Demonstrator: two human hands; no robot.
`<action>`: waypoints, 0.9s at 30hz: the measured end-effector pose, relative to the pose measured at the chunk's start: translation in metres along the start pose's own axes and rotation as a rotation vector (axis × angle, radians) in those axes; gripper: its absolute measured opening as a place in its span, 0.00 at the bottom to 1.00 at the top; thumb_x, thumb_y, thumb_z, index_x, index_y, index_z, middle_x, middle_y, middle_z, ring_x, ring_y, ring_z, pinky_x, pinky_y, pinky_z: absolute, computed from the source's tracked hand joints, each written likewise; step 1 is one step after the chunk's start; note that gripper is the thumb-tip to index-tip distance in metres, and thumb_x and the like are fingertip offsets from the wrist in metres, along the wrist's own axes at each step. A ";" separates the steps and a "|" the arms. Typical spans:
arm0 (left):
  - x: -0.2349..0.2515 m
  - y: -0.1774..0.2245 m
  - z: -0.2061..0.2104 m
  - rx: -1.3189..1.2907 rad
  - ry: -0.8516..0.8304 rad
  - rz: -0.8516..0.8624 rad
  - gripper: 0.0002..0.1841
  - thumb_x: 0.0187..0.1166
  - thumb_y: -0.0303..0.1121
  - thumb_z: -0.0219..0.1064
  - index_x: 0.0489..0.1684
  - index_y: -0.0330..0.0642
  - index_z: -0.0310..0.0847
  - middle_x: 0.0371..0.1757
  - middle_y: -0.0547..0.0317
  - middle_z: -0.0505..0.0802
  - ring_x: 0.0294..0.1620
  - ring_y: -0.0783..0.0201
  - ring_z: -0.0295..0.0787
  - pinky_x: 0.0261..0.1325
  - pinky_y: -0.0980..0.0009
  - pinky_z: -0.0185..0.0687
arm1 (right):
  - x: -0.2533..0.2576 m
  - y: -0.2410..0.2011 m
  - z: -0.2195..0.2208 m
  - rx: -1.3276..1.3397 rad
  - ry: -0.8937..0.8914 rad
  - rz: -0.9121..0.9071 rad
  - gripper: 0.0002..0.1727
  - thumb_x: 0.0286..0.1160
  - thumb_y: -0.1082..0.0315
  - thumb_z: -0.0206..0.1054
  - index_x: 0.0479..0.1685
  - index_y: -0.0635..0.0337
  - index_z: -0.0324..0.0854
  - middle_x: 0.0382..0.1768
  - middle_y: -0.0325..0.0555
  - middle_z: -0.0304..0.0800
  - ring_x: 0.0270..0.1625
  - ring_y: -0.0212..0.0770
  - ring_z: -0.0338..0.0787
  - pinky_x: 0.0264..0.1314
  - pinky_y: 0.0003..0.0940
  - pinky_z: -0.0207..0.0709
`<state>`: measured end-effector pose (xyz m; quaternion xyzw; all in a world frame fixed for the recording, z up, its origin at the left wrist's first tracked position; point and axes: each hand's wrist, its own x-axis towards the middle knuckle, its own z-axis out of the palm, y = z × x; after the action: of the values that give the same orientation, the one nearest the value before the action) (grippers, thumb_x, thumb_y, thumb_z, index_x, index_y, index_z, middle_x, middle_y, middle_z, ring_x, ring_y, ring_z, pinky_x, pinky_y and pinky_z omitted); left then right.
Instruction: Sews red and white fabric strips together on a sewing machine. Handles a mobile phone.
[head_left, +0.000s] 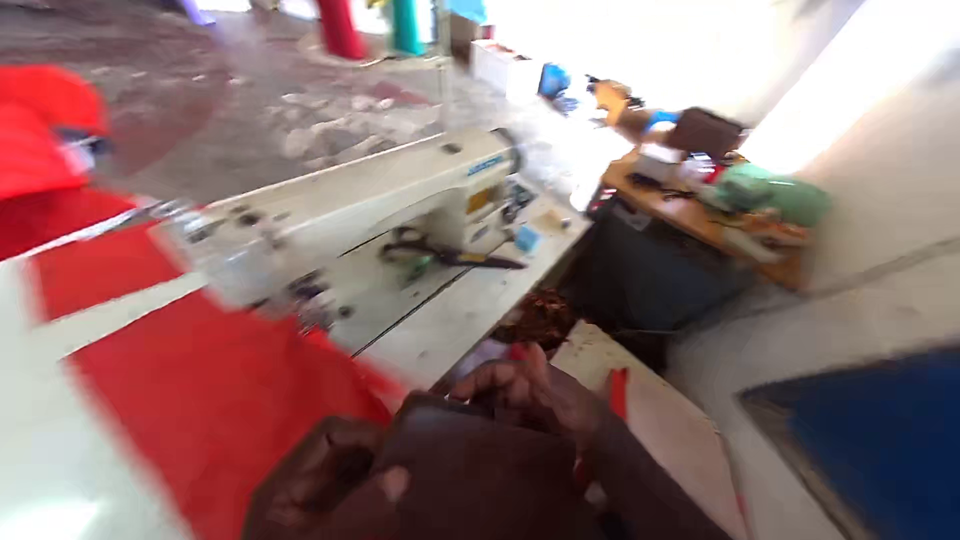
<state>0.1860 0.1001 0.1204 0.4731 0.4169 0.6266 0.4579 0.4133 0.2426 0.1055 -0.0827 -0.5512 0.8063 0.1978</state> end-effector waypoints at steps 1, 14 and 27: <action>-0.015 0.002 -0.017 0.086 0.111 -0.048 0.13 0.73 0.32 0.75 0.53 0.54 0.86 0.44 0.70 0.95 0.42 0.73 0.92 0.46 0.74 0.91 | 0.010 0.005 0.014 -0.040 -0.051 0.040 0.41 0.81 0.31 0.55 0.75 0.60 0.76 0.57 0.43 0.89 0.56 0.32 0.88 0.62 0.33 0.82; -0.132 -0.039 0.011 0.267 0.852 -0.026 0.09 0.84 0.34 0.65 0.51 0.45 0.90 0.44 0.57 0.93 0.41 0.65 0.90 0.44 0.71 0.90 | 0.012 0.076 0.084 0.103 -0.195 0.492 0.17 0.77 0.72 0.59 0.62 0.63 0.81 0.51 0.46 0.92 0.48 0.36 0.91 0.49 0.35 0.87; -0.122 -0.032 0.034 0.168 0.857 0.142 0.15 0.90 0.43 0.56 0.38 0.47 0.85 0.55 0.55 0.92 0.54 0.62 0.90 0.54 0.69 0.89 | -0.009 0.073 0.083 0.263 -0.151 0.462 0.12 0.78 0.69 0.60 0.54 0.55 0.86 0.47 0.43 0.92 0.47 0.37 0.92 0.47 0.38 0.89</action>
<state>0.2412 -0.0079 0.0713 0.2336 0.5853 0.7599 0.1595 0.3752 0.1449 0.0690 -0.1195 -0.4214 0.8987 -0.0238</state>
